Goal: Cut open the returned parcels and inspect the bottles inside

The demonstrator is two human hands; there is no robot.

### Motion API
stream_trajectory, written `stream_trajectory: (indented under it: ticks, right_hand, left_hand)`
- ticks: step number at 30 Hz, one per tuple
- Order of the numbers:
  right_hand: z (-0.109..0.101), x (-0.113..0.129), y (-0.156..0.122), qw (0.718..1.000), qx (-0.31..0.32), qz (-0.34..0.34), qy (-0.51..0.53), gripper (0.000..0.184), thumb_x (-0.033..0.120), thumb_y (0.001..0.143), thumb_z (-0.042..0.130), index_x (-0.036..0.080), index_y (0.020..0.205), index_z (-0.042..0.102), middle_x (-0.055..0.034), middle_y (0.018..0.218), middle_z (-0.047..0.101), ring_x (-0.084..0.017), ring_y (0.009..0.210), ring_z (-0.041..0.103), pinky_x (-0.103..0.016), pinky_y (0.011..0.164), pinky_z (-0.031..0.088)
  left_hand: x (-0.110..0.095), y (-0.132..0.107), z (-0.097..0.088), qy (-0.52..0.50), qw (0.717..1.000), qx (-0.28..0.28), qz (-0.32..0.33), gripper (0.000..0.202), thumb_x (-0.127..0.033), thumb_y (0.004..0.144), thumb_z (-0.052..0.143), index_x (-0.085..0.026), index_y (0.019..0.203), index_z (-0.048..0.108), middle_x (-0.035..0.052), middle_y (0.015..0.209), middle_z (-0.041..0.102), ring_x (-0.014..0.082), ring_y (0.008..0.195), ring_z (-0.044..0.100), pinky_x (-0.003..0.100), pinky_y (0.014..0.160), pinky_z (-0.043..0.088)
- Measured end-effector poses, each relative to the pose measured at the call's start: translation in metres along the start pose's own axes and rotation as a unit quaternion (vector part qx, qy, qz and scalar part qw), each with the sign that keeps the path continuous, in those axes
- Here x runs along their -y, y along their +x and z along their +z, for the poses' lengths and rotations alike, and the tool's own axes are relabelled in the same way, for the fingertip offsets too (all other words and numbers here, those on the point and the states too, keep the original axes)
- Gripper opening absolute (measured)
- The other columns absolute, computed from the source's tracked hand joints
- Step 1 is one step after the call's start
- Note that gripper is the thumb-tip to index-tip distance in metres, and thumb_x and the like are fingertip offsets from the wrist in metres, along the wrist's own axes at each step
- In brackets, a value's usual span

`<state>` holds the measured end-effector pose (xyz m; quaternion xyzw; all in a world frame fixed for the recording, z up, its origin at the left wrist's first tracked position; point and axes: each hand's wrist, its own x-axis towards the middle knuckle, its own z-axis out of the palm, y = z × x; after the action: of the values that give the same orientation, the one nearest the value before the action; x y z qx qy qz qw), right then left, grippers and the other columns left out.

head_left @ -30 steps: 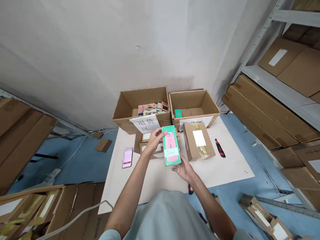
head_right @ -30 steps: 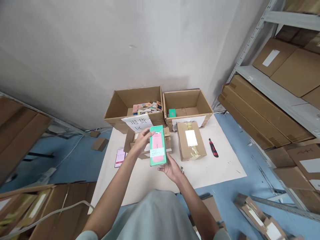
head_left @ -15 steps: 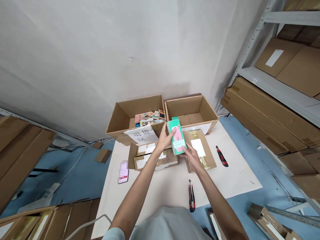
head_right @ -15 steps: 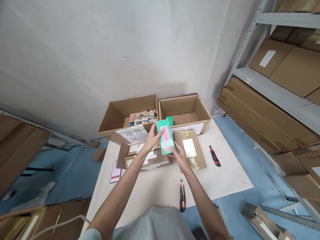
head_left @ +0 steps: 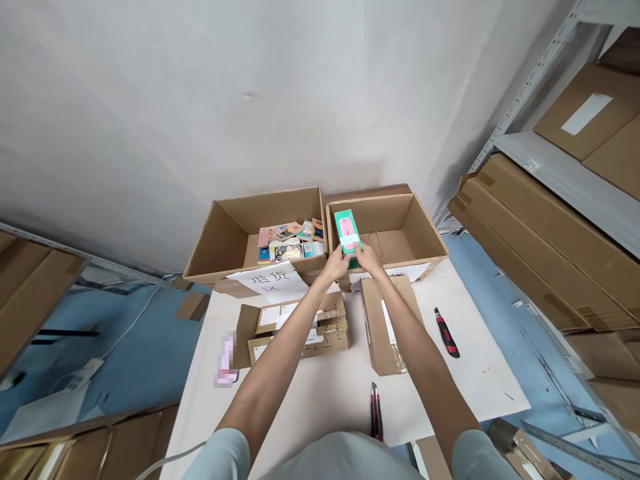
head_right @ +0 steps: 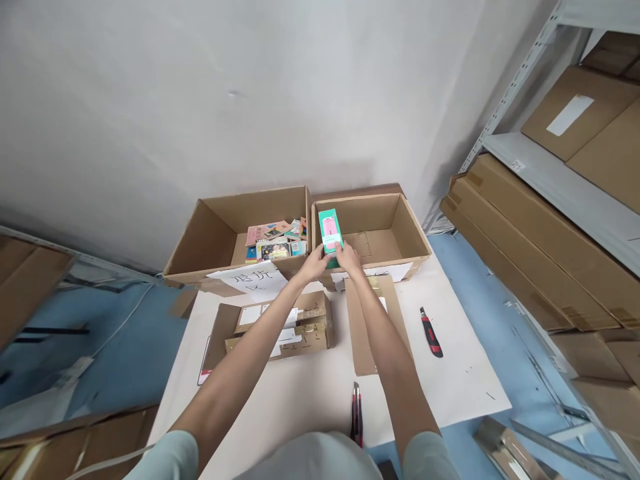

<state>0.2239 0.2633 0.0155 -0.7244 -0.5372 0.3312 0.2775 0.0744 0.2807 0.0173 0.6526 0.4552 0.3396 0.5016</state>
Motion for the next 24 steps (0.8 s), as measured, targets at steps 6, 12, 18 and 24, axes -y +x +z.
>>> stream_trajectory:
  ticks: [6,12,18,24]
  right_hand:
    - [0.021,0.0,-0.009,0.99,0.049,0.03,-0.132,0.029,0.032,0.109,0.065,0.016,0.119,0.088,-0.0257,0.125,0.085,-0.041,0.14,0.071,-0.057,0.128,0.036]
    - [0.019,-0.014,-0.062,0.984,-0.074,-0.131,-0.097,0.052,0.032,0.114,0.044,0.015,0.154,0.072,-0.0199,0.167,0.064,-0.035,0.159,0.051,-0.054,0.137,0.031]
    - [0.066,-0.048,-0.17,0.993,-0.041,-0.095,0.05,0.073,0.063,0.112,0.048,0.017,0.168,0.058,-0.0215,0.164,0.066,-0.037,0.153,0.06,-0.054,0.129,0.047]
    - [0.108,-0.066,-0.219,0.994,0.028,0.082,0.063,0.103,0.083,0.103,0.045,0.007,0.173,0.048,-0.0294,0.164,0.064,-0.039,0.155,0.063,-0.055,0.131,0.046]
  left_hand:
    - [0.019,-0.063,-0.013,-0.006,0.999,-0.006,-0.037,0.029,-0.032,0.089,0.076,-0.018,0.114,0.084,0.0165,0.132,0.084,0.0399,0.133,0.075,0.059,0.129,0.048]
    - [0.033,-0.183,-0.066,-0.014,0.986,-0.159,-0.048,0.051,-0.055,0.098,0.072,-0.019,0.133,0.081,0.0158,0.141,0.081,0.0345,0.137,0.074,0.053,0.127,0.053]
    - [0.067,-0.294,-0.153,0.087,0.918,-0.36,-0.139,0.062,-0.057,0.094,0.072,-0.016,0.141,0.072,0.0209,0.151,0.072,0.037,0.142,0.069,0.053,0.129,0.052]
    - [0.098,-0.334,-0.191,0.139,0.879,-0.411,-0.2,0.112,-0.087,0.084,0.07,-0.012,0.164,0.054,0.0312,0.172,0.05,0.0486,0.165,0.044,0.065,0.139,0.034]
